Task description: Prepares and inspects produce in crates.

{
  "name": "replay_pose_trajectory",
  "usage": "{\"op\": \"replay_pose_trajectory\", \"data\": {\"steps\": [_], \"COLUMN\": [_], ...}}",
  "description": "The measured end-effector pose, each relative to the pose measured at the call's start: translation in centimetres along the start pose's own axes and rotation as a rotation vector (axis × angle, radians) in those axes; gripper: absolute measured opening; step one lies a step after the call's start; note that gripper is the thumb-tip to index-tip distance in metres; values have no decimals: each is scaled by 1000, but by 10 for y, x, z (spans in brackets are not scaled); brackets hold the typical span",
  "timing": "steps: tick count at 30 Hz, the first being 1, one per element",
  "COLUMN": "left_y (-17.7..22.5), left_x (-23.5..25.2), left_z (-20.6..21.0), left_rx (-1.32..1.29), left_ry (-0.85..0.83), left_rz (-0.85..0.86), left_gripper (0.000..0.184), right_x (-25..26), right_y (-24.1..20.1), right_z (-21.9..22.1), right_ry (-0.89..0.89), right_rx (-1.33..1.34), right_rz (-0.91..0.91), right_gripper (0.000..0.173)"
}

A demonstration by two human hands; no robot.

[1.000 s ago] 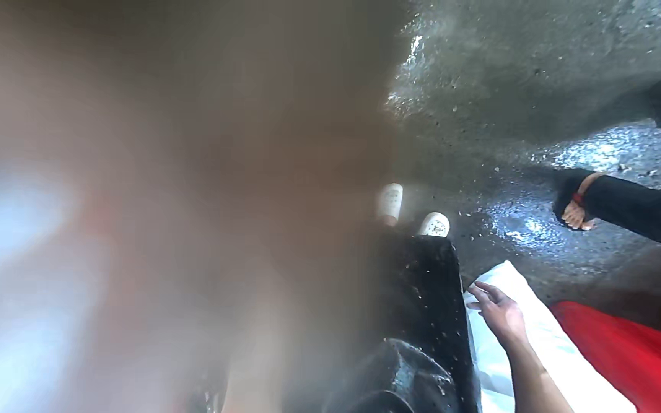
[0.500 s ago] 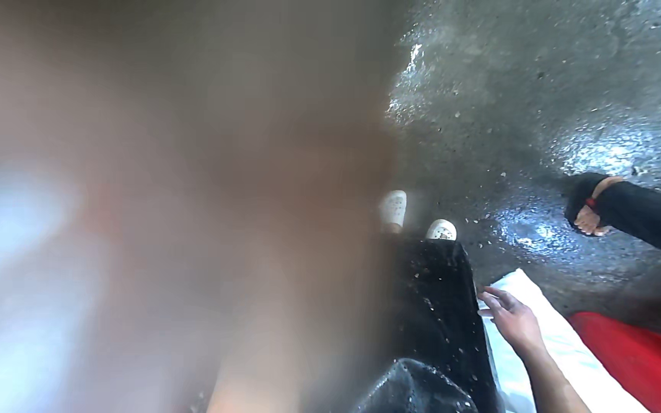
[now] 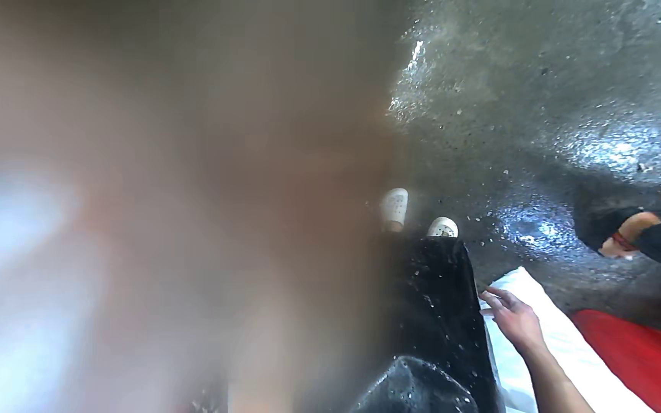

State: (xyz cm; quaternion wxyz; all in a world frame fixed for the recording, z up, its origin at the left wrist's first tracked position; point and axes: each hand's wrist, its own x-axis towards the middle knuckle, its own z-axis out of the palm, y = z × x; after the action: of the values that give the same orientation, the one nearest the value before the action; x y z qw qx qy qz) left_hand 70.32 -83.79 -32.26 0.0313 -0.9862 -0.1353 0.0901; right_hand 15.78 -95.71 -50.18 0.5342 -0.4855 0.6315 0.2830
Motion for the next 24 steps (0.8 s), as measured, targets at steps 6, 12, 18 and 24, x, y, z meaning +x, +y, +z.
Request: {"op": "replay_pose_trajectory", "data": {"steps": [6, 12, 18, 24], "left_y": [0, -42, -34, -11], "left_x": [-7, -37, -67, -33], "left_z": [18, 32, 21, 42], "left_rx": [-158, -161, -360, 136], "left_ry": [41, 44, 5, -330], "left_rz": [91, 305, 700, 712], "left_gripper": [33, 32, 22, 38], "right_x": [0, -1, -1, -2], "right_y": [-6, -8, -9, -18], "right_z": [5, 8, 7, 5], "right_ry": [-3, -6, -8, -17], "right_rx": [5, 9, -9, -25], "right_rz": [-19, -21, -13, -30], "right_gripper": [36, 34, 34, 36]}}
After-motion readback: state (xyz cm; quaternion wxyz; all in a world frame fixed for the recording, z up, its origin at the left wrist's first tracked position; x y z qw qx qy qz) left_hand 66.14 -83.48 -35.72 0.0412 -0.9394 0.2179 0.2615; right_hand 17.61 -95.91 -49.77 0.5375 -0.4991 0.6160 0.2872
